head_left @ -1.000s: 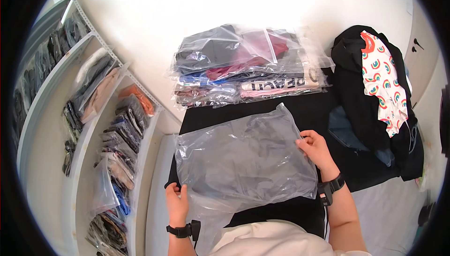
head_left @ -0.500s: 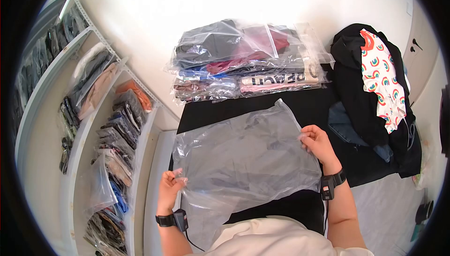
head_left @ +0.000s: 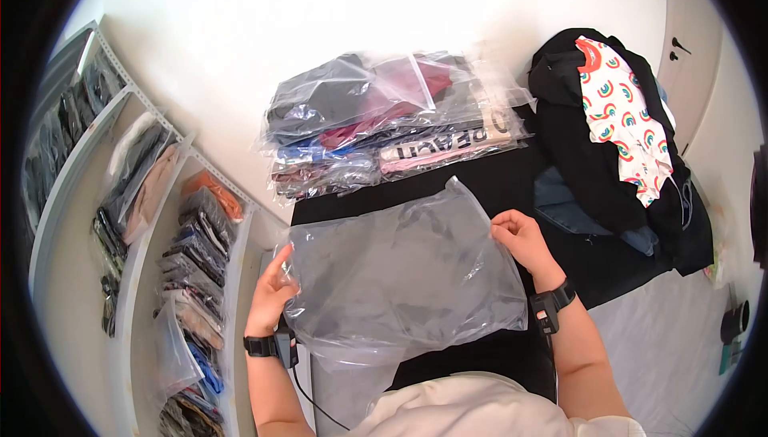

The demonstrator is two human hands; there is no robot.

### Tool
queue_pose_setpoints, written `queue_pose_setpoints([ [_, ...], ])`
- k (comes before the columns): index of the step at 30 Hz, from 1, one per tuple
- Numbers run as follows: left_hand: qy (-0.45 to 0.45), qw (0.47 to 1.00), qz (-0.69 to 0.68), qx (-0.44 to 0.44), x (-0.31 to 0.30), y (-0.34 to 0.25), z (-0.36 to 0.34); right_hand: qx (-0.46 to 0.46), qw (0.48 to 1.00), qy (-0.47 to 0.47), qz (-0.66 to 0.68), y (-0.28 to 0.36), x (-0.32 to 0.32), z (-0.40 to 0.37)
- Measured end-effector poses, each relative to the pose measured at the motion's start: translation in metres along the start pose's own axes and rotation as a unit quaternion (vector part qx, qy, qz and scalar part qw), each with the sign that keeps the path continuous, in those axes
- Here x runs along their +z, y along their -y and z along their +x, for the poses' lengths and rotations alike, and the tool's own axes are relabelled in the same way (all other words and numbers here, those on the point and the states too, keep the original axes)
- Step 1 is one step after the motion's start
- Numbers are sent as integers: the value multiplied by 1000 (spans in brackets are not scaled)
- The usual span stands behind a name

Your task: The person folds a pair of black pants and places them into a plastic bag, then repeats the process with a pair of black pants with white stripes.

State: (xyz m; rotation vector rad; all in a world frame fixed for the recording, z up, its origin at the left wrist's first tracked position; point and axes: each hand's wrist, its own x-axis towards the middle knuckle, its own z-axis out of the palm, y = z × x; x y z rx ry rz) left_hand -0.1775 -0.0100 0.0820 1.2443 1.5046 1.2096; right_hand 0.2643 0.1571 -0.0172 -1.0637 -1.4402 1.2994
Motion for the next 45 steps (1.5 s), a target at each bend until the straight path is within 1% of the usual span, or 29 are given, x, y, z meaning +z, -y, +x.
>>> queue_pose_setpoints([
  [1, 5, 999, -23, 38, 9, -14, -4, 5, 1000, -24, 14, 0, 1, 0],
  [2, 11, 996, -46, 75, 15, -27, -8, 5, 999, -29, 14, 1, 1, 0],
  [4, 20, 996, -42, 76, 17, -42, -19, -35, 998, -22, 55, 4, 3, 1],
  [6, 45, 994, -7, 100, 8, -45, -27, -37, 997, -21, 65, 7, 4, 1],
  [7, 23, 994, -10, 108, 10, -49, -32, -39, 996, -17, 76, 9, 5, 1],
  [8, 26, 994, -9, 107, 7, -48, -36, -38, 996, -20, 77, 12, 5, 0],
  [10, 64, 984, -7, 164, -7, -45, -44, -30, 992, -8, 124, 19, 5, -3],
  [11, 63, 983, -49, 168, -14, -41, -47, -30, 992, -10, 125, 21, 4, -4],
  [12, 65, 982, -49, 168, -14, -41, -47, -29, 990, 5, 141, 22, 3, -4],
  [14, 171, 938, -205, 221, -14, -43, -47, -29, 987, 18, 158, 25, 1, -5],
  [15, 165, 932, -238, 218, -14, -42, -48, -19, 985, 25, 171, 28, 0, -6],
  [16, 167, 932, -237, 218, -15, -42, -46, -8, 982, 32, 185, 29, -1, -7],
  [18, 207, 927, -195, 246, -18, -42, -41, -8, 979, 19, 201, 30, -1, -6],
  [22, 211, 931, -168, 247, -16, -45, -32, -7, 973, -17, 231, 22, -4, -2],
  [24, 123, 961, -195, 151, -11, -51, -25, 1, 977, -25, 213, 19, -4, -1],
  [25, 84, 968, -165, 167, -8, -52, -19, -6, 977, -28, 209, 18, -4, -2],
  [26, 84, 969, -164, 167, -5, -53, -13, -12, 978, -30, 205, 16, -5, -1],
  [27, 3, 978, -141, 152, -3, -54, -7, -12, 978, -30, 205, 14, -6, -1],
  [28, -79, 981, -117, 135, 1, -56, -1, -16, 974, -52, 220, 11, -8, 0],
  [29, -110, 975, -139, 137, 7, -57, 7, -21, 969, -73, 235, 9, -9, 1],
  [30, -111, 975, -139, 136, 2, -52, 13, -20, 969, -72, 236, 8, -8, 3],
  [32, -119, 986, -75, 85, -12, -31, 30, -82, 948, -174, 253, 9, -3, 7],
  [33, -114, 989, -72, 63, -14, -19, 38, -68, 931, -160, 321, 8, -2, 8],
  [34, -120, 991, -59, 31, -9, -15, 44, -68, 931, -160, 321, 8, -4, 8],
  [36, -151, 983, -91, 43, 16, -11, 55, -43, 936, -129, 326, 6, -11, 7],
  [41, -159, 985, -41, 53, 18, 16, 82, -70, 942, -215, 250, 5, -15, 7],
  [43, -163, 985, -30, 56, 17, 20, 87, -65, 941, -213, 254, 4, -16, 10],
  [44, -134, 989, -52, 46, 17, 21, 88, -54, 942, -210, 255, 9, -16, 11],
  [45, -104, 991, -74, 37, 19, 18, 84, -52, 952, -185, 237, 8, -19, 12],
])
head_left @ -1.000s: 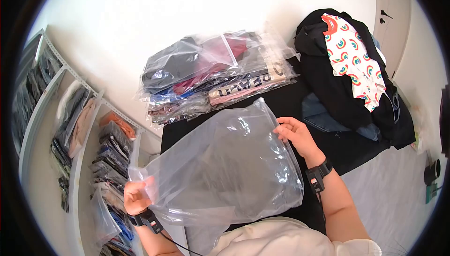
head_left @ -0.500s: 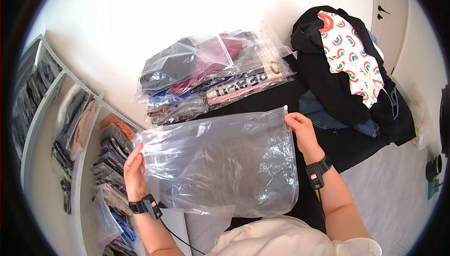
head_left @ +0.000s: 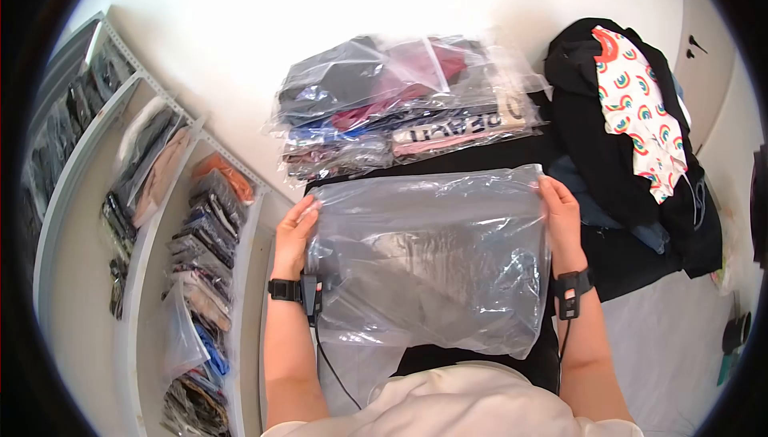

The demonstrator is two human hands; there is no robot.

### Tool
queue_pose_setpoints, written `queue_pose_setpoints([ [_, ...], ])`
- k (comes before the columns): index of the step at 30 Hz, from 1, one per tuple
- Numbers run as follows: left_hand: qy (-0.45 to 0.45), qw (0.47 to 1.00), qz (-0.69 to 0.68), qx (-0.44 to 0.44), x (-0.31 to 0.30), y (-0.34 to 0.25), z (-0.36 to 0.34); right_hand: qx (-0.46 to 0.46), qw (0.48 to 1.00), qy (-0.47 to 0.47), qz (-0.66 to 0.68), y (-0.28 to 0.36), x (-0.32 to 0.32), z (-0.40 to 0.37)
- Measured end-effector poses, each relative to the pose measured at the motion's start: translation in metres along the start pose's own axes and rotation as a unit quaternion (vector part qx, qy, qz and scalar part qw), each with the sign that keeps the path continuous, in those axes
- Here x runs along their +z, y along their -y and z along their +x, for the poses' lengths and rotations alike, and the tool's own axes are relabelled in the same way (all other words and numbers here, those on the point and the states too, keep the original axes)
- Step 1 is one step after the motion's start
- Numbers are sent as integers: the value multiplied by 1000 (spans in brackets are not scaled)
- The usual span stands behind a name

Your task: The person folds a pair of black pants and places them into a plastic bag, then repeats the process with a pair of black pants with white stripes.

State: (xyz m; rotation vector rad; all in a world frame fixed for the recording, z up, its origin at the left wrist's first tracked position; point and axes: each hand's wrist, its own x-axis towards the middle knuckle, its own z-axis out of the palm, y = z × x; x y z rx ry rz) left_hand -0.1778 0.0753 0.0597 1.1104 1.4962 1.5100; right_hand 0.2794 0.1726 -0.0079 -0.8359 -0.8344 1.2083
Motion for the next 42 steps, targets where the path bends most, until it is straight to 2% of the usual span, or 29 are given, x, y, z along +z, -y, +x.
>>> queue_pose_setpoints([
  [3, 8, 999, -41, -35, -2, -15, -18, 27, 999, 5, -18, -4, -3, 1],
  [4, 20, 998, 16, -53, -14, -8, -20, 27, 1000, 7, 2, -7, -6, 2],
  [5, 14, 998, 17, -53, -26, -2, -24, 30, 999, 12, 3, -9, -8, 3],
  [7, 31, 988, 12, -150, -40, 3, -36, 48, 998, -44, 18, -2, -7, 2],
  [9, 69, 973, 83, -206, -48, 8, -55, 59, 997, -41, 7, -3, -7, 1],
  [13, 79, 953, 184, -228, -57, 30, -85, 97, 994, 25, -43, -8, -3, -4],
  [15, 57, 956, 209, -197, -51, 35, -99, 108, 991, 68, -45, -14, -7, -3],
  [17, 23, 950, 290, -115, -47, 42, -110, 95, 993, 49, -44, -9, 0, -9],
  [21, -32, 913, 394, -100, -34, 38, -130, 44, 993, 51, -100, -18, -9, -3],
  [23, -83, 919, 364, -127, -13, 23, -141, 37, 995, 33, -89, -16, -5, -5],
  [26, -32, 939, 324, -110, -9, 23, -147, 56, 996, 30, -56, -27, -7, 0],
  [28, -30, 916, 382, -121, -6, 26, -149, 65, 996, 43, -45, -29, -8, 0],
  [31, -40, 952, 299, -55, -23, 50, -144, 69, 996, 51, -30, -27, -7, -1],
  [33, -43, 957, 283, -49, -34, 56, -141, 80, 993, 72, -43, -26, -6, -3],
  [35, -112, 951, 287, 2, -56, 68, -135, 89, 993, 70, -43, -23, -3, -6],
  [36, -95, 949, 297, -56, -76, 68, -132, 95, 991, 81, -54, -22, -1, -7],
  [37, -93, 949, 296, -53, -70, 56, -135, 102, 988, 92, -64, -21, 0, -8],
  [39, -161, 906, 390, 4, -58, 33, -144, 99, 987, 106, -64, -20, 2, -10],
  [40, -179, 902, 393, -20, -57, 30, -144, 104, 985, 116, -67, -20, 3, -11],
  [42, -194, 891, 411, 3, -54, 28, -144, 111, 984, 126, -66, -19, 6, -13],
])
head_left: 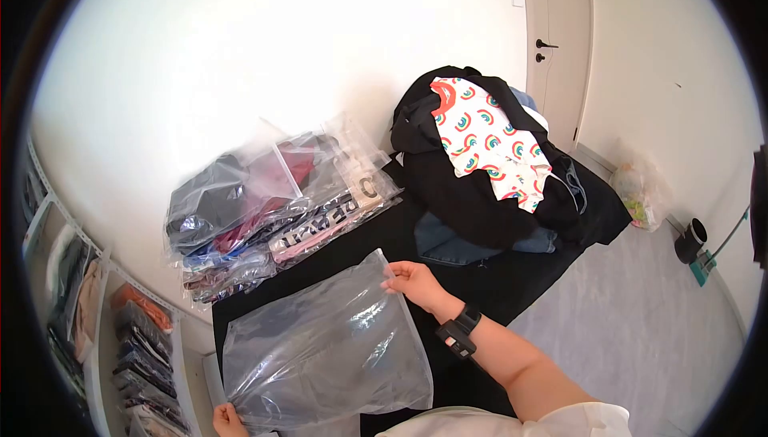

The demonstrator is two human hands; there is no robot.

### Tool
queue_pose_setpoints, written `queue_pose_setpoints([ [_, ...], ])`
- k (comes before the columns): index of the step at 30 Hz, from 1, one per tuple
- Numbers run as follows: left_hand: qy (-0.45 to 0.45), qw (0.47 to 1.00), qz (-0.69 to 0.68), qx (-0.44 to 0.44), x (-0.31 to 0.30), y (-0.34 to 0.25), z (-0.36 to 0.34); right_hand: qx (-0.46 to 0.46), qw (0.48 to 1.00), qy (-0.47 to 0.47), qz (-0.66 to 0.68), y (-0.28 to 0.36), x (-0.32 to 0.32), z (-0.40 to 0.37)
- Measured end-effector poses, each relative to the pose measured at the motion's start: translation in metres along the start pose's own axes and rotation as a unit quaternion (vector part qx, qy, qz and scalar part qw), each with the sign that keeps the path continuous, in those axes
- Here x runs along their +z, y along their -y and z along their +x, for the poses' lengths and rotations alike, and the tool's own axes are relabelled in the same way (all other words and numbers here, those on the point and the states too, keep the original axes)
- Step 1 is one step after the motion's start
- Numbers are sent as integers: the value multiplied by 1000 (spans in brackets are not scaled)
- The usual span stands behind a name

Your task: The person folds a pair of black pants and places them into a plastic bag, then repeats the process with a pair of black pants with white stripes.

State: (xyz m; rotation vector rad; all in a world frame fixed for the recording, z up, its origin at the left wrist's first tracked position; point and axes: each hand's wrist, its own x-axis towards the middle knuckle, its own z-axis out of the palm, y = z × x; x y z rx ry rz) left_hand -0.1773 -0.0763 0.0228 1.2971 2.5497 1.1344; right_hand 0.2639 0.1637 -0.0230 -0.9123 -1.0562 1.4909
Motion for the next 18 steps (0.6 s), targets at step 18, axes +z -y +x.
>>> queue_pose_setpoints([
  [18, -94, 973, 204, 51, 2, -21, 10, -52, 990, 27, -125, -3, 1, -1],
])
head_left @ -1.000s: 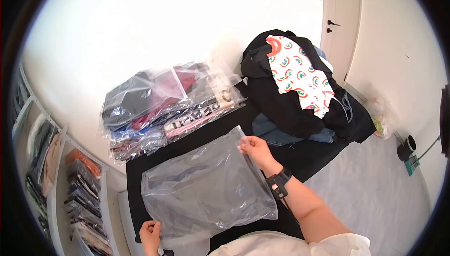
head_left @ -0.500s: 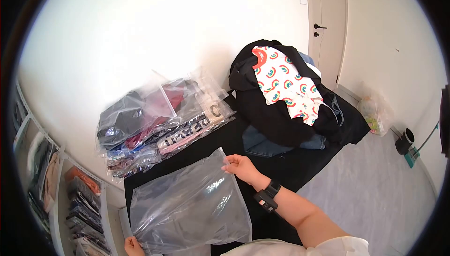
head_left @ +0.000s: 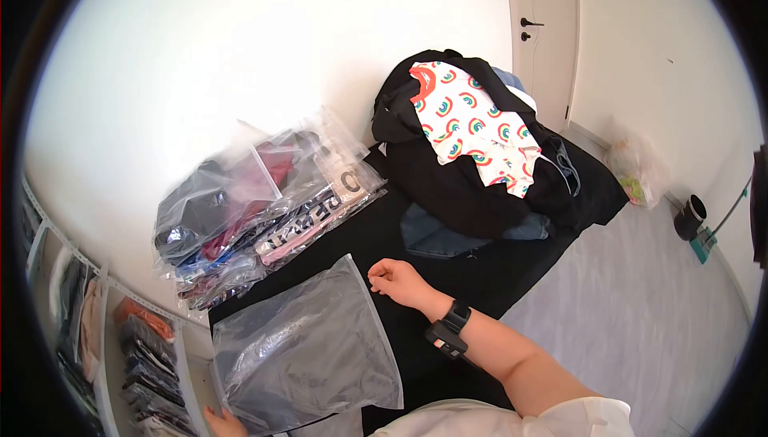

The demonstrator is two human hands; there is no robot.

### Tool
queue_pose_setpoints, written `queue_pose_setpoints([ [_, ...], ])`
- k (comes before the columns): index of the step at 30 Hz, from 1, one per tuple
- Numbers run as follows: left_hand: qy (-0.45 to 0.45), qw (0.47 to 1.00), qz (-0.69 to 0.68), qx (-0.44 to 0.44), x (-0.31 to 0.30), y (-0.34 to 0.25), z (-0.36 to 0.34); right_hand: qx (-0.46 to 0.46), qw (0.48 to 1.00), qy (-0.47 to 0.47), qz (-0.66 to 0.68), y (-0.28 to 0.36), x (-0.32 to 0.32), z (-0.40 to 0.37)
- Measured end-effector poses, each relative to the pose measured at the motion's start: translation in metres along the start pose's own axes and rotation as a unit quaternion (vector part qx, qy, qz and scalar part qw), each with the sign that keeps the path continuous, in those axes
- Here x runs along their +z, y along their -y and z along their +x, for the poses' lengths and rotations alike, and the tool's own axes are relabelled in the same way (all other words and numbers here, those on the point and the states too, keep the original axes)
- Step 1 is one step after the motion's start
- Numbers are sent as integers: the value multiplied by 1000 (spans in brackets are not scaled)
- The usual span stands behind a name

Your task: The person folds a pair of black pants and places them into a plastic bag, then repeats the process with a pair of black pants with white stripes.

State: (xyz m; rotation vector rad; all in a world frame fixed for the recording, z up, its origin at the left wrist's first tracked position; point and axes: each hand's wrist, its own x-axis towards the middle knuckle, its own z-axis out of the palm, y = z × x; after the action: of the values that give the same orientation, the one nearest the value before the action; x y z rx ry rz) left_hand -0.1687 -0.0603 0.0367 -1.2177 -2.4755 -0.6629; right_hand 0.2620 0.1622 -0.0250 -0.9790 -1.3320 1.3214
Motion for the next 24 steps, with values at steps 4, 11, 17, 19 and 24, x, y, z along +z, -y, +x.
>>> queue_pose_setpoints([
  [4, -57, 982, -58, 169, -15, -47, -9, -13, 999, 12, -29, 1, 1, -1],
  [11, 229, 907, -223, 274, -11, -155, -76, -23, 999, -5, -38, 7, 1, -6],
  [17, 231, 869, -167, 405, 33, -151, -92, -157, 964, -98, -190, 21, -23, -8],
  [19, 157, 905, -156, 362, 39, -149, -89, -175, 929, -140, -294, 30, -44, -9],
  [24, 80, 916, -166, 356, 24, -160, -87, -132, 781, -174, -585, 22, -105, -3],
])
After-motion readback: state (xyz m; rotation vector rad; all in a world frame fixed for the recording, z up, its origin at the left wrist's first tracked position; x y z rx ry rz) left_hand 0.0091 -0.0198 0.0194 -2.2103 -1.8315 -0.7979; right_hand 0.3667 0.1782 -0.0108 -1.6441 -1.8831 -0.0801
